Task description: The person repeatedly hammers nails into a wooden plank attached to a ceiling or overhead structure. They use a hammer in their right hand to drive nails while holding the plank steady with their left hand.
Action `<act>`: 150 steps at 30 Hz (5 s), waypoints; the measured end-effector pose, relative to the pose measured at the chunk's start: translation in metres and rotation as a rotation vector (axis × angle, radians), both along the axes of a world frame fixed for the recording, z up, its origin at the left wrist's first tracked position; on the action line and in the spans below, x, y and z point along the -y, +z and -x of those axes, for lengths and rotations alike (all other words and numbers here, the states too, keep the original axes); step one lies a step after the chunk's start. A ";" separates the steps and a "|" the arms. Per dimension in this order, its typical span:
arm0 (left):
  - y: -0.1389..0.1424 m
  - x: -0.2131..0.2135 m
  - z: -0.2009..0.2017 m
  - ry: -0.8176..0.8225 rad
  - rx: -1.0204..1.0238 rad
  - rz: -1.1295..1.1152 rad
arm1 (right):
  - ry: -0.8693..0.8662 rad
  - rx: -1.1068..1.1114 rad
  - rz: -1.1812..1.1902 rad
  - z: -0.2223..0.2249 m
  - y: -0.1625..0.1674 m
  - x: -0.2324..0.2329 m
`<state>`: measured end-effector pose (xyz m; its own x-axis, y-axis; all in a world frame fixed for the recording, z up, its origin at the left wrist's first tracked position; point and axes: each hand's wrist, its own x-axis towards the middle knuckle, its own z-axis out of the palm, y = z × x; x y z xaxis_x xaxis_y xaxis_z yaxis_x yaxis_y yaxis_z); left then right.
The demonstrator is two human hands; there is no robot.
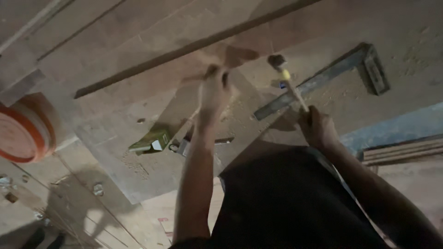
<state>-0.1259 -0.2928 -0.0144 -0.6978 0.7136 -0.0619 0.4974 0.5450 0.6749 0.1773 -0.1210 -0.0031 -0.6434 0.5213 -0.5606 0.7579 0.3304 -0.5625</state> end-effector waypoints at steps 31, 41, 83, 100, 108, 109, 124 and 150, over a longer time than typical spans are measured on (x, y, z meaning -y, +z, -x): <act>-0.035 -0.084 -0.022 -0.111 -0.043 -0.444 | 0.026 -0.192 -0.002 0.018 0.059 -0.004; -0.036 -0.022 0.044 -0.381 -0.257 0.279 | 0.076 -0.417 -0.037 0.036 0.073 -0.011; -0.062 -0.011 0.058 -0.486 -0.662 0.167 | 0.070 -0.043 -0.294 -0.031 -0.029 -0.085; 0.008 0.057 -0.058 -0.227 -0.306 0.728 | 0.000 -0.081 -0.196 -0.020 -0.002 -0.063; -0.004 0.055 -0.075 -0.118 -0.455 0.658 | 0.026 -0.112 -0.197 -0.036 -0.029 -0.063; -0.005 0.054 -0.073 -0.088 -0.493 0.642 | 0.051 -0.155 -0.190 -0.040 -0.034 -0.065; -0.012 -0.048 0.000 0.110 -0.097 -0.378 | 0.105 -0.332 -0.176 -0.047 -0.049 -0.062; -0.017 -0.099 -0.014 0.126 -0.192 -0.459 | 0.073 -0.209 -0.014 0.058 0.086 -0.031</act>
